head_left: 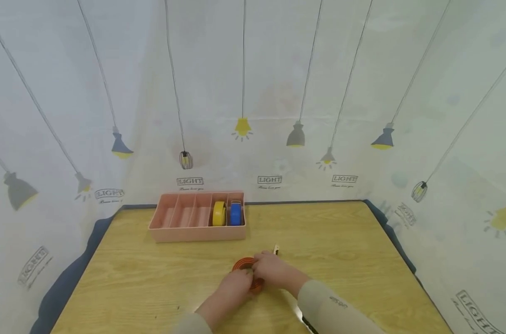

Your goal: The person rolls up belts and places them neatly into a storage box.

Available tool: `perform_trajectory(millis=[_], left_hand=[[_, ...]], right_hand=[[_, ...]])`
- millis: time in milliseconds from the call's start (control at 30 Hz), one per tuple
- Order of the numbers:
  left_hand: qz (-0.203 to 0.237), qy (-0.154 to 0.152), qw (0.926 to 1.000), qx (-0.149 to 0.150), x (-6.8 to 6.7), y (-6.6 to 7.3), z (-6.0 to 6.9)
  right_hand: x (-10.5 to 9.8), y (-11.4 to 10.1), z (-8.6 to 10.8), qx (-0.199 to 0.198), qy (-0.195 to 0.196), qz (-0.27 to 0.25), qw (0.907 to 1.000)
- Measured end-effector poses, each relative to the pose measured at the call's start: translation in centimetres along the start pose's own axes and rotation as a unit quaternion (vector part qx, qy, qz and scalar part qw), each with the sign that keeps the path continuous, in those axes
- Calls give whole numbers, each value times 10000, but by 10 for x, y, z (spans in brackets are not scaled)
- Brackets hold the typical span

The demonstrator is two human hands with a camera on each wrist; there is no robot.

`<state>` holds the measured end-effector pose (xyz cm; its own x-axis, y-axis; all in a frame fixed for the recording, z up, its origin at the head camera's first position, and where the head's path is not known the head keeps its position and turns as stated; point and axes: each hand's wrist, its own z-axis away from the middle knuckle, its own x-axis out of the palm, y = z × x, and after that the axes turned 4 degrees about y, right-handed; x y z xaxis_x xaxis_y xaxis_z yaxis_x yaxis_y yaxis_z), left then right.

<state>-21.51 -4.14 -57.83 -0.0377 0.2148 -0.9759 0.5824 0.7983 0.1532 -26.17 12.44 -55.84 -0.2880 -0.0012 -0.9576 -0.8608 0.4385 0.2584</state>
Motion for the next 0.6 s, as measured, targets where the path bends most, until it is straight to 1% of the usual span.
perform_trajectory(millis=[100,200,233,300,367,467,533,600], left_hand=[[-10,130,9999,-84,-2,5,-5],[44,-44,9998,-200,-4,5,-4],[77,-121,9996,-233,-4,4,-5],[2,-252,9993,-258,-4,4,-6],[-124,-411,9987,-272,-4,4,-6],[-282,-573,9975,-298,-4,5,-7],[-333,-636,9970,-282,-4,5,-7],[-349,-651,9971,-190,-4,5,-7]], right_hand=[[3,6,7,60,-37,31,10000],[5,8,12,47,93,-109,9999],[6,9,14,-1,129,-144,9998],[6,13,18,-172,134,-169,9996],[5,18,21,-437,53,-8,9990],[4,22,25,-728,-287,393,9962],[4,24,27,-880,-492,734,9922],[4,25,28,-1002,-597,962,9885]])
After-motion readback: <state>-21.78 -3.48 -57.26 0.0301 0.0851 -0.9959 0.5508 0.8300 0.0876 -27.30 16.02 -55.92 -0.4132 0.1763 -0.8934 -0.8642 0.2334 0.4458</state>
